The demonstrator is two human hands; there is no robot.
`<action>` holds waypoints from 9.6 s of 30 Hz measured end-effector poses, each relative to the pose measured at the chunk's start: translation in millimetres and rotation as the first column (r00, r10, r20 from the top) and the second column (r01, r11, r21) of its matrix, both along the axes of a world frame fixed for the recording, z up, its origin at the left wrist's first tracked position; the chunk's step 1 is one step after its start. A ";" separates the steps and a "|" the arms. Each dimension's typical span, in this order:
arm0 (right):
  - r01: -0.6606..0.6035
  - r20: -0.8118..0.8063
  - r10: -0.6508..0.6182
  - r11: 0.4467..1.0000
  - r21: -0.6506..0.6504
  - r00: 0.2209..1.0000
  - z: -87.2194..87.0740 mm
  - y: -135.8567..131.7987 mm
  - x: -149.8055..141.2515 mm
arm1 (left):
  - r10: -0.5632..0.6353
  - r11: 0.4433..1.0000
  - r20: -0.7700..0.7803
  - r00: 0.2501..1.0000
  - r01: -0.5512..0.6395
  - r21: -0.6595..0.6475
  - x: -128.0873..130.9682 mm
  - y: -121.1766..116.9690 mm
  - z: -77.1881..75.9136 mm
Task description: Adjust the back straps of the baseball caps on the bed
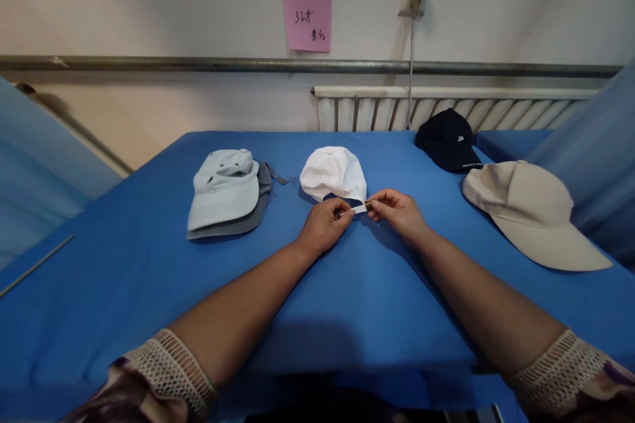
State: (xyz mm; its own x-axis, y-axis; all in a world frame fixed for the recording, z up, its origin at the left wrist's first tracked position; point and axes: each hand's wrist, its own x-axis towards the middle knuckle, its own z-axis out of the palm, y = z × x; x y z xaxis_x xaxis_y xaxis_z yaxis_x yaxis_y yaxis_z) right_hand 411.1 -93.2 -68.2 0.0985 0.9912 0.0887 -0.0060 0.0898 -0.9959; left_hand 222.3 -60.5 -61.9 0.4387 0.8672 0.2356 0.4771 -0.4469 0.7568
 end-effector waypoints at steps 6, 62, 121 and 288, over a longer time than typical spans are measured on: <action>-0.015 -0.008 0.015 1.000 -0.010 1.000 -3.7 0.8 -0.9 | -0.021 1.000 -0.003 1.000 0.021 0.018 -0.1 -0.4 -1.6; -0.089 -0.295 0.064 0.993 -0.074 0.953 -3.4 -11.6 -35.8 | 0.622 0.537 0.648 0.439 0.363 -0.762 5.4 -38.8 3.0; -0.134 -0.094 0.146 0.984 0.120 0.985 -14.9 -11.4 -51.1 | 0.574 0.693 0.686 0.448 0.180 -0.698 11.9 -38.9 5.9; 0.171 0.491 -0.365 0.903 0.395 0.791 -7.9 1.9 2.3 | 0.651 0.494 0.410 0.638 0.054 -0.868 -27.3 -12.4 13.4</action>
State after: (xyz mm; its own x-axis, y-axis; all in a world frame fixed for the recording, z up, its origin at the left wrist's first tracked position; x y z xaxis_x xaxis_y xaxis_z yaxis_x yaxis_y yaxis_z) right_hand 413.4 -91.3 -76.1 0.1953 0.8385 0.5087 0.5953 0.3108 -0.7409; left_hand 195.0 -72.9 -48.5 0.1460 0.8498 -0.5065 -0.3008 0.5259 0.7956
